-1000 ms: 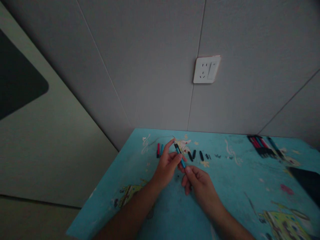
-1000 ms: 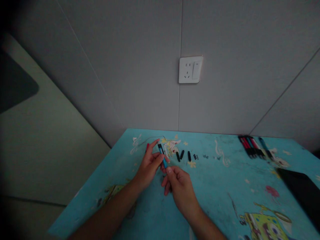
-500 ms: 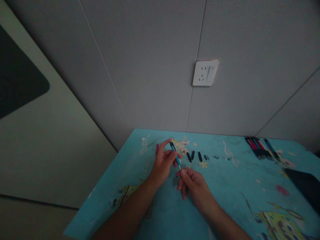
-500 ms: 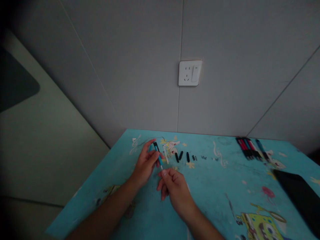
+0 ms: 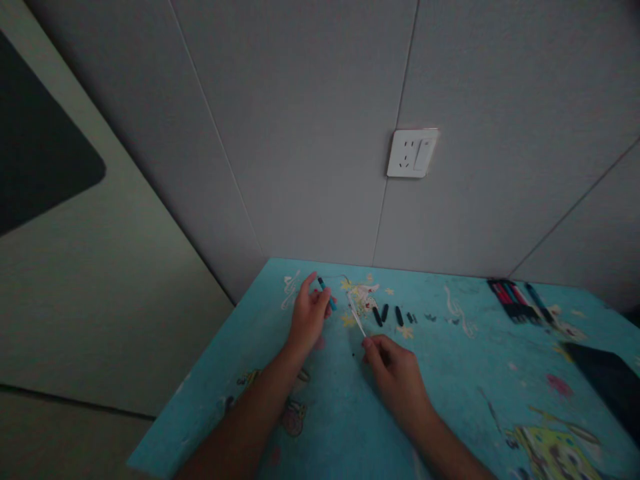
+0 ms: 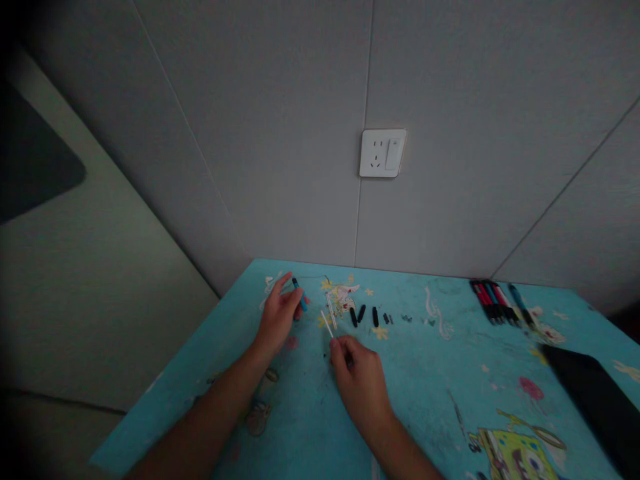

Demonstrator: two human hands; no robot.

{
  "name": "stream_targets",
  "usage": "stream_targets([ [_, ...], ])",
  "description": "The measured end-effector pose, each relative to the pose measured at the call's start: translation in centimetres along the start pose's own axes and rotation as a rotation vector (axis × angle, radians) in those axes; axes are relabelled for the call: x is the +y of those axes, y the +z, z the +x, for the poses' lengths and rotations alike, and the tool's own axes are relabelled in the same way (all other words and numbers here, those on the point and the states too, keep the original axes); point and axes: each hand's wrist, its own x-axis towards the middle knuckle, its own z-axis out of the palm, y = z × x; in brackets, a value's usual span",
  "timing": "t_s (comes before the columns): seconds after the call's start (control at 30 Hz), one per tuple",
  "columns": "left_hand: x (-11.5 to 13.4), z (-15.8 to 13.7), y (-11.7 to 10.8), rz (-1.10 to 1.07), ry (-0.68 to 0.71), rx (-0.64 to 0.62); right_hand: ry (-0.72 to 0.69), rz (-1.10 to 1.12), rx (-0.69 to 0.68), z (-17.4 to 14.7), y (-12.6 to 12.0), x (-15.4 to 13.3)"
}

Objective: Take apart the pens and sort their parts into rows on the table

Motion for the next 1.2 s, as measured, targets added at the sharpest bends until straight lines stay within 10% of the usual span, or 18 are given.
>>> stream_targets([
  [0.43, -3.5, -1.6, 0.8, 0.931, 0.263, -0.394, -0.146, -0.545, 0.123, 4.7, -2.6, 3.1],
  [0.87, -2.7, -1.9, 0.5, 1.174, 0.267, -0.452, -0.617, -0.986, -0.282, 15.5, -5.9, 1.7],
  [1.2, -3.3, -2.0, 0.1, 1.203, 0.325, -0.468, -0.331, -1.006, -0.298, 14.3, -3.0, 2.0],
])
